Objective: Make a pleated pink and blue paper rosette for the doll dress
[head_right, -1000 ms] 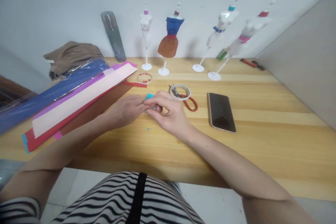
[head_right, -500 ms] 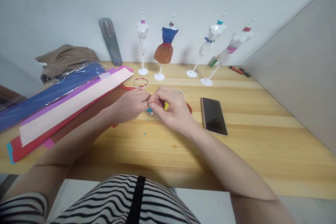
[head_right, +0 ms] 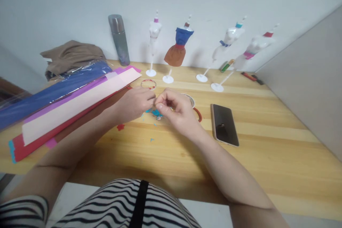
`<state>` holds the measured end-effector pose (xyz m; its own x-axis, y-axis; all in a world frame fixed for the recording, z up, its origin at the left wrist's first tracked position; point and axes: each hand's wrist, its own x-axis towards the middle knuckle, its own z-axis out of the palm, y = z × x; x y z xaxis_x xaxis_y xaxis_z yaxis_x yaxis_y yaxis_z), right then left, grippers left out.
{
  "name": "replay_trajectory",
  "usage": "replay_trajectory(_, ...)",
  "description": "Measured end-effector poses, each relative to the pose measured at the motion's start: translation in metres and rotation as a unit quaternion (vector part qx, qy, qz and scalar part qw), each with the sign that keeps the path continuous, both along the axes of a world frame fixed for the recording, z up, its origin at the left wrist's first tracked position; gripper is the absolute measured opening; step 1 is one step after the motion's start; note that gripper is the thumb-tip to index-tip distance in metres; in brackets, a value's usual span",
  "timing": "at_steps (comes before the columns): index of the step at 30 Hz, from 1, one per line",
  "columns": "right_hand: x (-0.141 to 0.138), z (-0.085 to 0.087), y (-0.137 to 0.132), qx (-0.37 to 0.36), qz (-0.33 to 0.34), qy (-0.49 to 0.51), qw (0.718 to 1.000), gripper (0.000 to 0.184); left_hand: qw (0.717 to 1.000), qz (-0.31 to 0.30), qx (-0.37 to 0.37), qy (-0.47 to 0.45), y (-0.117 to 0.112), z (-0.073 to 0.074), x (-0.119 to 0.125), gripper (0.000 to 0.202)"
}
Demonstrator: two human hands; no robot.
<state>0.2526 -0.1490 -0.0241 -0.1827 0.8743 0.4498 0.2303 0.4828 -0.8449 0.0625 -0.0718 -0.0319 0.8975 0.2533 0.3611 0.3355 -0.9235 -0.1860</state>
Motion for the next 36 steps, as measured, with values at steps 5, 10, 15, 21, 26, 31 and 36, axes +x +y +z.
replay_trajectory(5,0.006,-0.002,-0.003,-0.016,-0.02,0.042,0.999,0.028,0.991,0.03,-0.101,-0.077,0.007,-0.003,-0.005,0.023)
replay_trajectory(10,0.011,-0.005,0.001,0.095,-0.075,-0.007,0.993,0.008,0.969,-0.047,-0.232,-0.07,0.0,-0.003,-0.003,0.02)
replay_trajectory(15,0.011,-0.002,0.0,0.16,-0.01,-0.034,0.986,0.021,0.929,-0.137,-0.342,-0.025,-0.013,0.0,0.002,0.024)
replay_trajectory(21,0.016,0.007,-0.001,0.169,0.07,-0.083,0.98,0.021,0.884,-0.176,-0.433,-0.009,-0.018,0.006,0.001,0.027)
replay_trajectory(26,0.018,0.009,-0.003,0.14,0.053,-0.12,0.981,0.019,0.864,-0.188,-0.468,-0.003,-0.016,0.008,0.0,0.027)
replay_trajectory(31,0.016,0.007,-0.003,0.195,0.062,-0.153,0.967,0.017,0.865,-0.192,-0.462,0.017,-0.015,0.007,0.001,0.027)
replay_trajectory(36,0.012,0.005,-0.004,0.195,0.043,-0.176,0.964,0.018,0.874,-0.197,-0.444,0.02,-0.015,0.008,0.002,0.03)
